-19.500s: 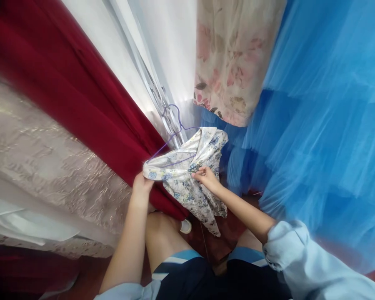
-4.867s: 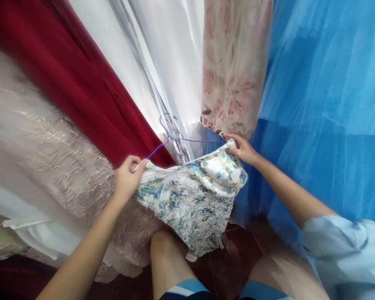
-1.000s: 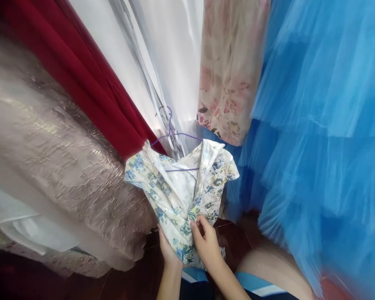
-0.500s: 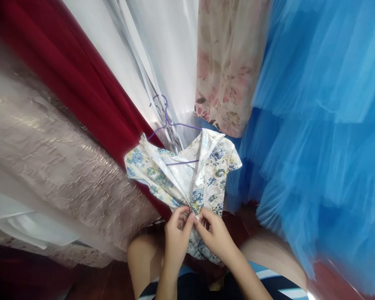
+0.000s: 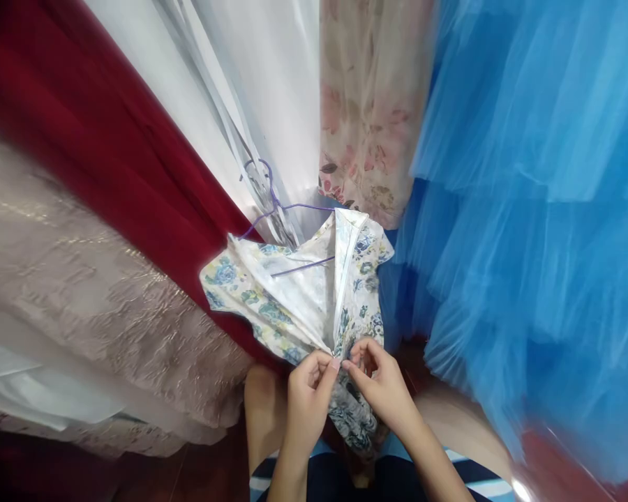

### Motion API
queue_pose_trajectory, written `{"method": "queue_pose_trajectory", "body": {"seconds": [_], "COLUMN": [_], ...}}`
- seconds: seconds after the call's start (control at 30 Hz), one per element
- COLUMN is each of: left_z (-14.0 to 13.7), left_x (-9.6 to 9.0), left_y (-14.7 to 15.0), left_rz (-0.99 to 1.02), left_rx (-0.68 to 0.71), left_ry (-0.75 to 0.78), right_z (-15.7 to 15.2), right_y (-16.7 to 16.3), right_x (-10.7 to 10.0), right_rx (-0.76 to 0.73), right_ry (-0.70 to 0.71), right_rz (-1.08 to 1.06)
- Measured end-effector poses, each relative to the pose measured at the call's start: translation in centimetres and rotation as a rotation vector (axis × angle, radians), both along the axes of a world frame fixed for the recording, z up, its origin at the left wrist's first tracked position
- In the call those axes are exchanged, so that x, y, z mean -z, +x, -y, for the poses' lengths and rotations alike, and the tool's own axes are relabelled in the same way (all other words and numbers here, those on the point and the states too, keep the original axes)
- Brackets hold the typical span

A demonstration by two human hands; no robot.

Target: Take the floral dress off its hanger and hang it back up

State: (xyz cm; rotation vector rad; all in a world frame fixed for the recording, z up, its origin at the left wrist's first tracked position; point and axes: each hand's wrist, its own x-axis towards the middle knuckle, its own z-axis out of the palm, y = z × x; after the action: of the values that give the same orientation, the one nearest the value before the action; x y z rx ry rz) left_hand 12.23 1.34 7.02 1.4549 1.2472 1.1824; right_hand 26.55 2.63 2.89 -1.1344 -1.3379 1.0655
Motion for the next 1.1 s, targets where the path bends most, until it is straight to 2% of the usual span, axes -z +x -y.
{"method": "queue_pose_trajectory", "body": {"seconds": [0.1,0.3,0.43,0.53,0.73,0.83,0.9,0.97,1.1], "left_z": [0.2,0.4,-0.2,-2.2,-8.4,-10.5,-11.3,-11.8,-11.7], "left_x": [0.0,-0.3,-1.1,-3.8,-12.9,-16.3,-17.5,-17.8,-16.9], "left_y": [0.5,0.6,0.4,-0.3,-1.9,-2.1,-2.2,-2.3,-2.5], "left_rz": [0.102,0.243,0.519,0.694,0.884,0.891,0.877,0.868,0.82], "left_rx": [0.008,-0.036,-0.099,-0.118,-0.002,0.008,0.007,0.007,-0.051], "left_ry": [-0.034,-0.143,-0.264,-0.287,-0.248,-0.186,-0.177,-0.174,-0.058], "right_z": [0.3,-0.1,0.0,0.4,0.9,0.8,0.7,0.7,1.0], "right_y": [-0.3,-1.7,-2.4,-2.6,-1.8,-1.3,-1.0,-0.8,0.2], "right_x": [-0.8,-1.5,-0.9,-0.3,-0.3,-0.4,-0.2,0.3,2.3], "right_rx": [-0.092,-0.004,-0.038,-0.069,-0.083,-0.099,-0.112,-0.132,-0.199], "right_ry": [0.047,0.189,0.206,0.184,0.177,0.175,0.166,0.156,0.142], "right_rz": [0.055,0.041,0.083,0.134,0.188,0.194,0.203,0.222,0.255]}}
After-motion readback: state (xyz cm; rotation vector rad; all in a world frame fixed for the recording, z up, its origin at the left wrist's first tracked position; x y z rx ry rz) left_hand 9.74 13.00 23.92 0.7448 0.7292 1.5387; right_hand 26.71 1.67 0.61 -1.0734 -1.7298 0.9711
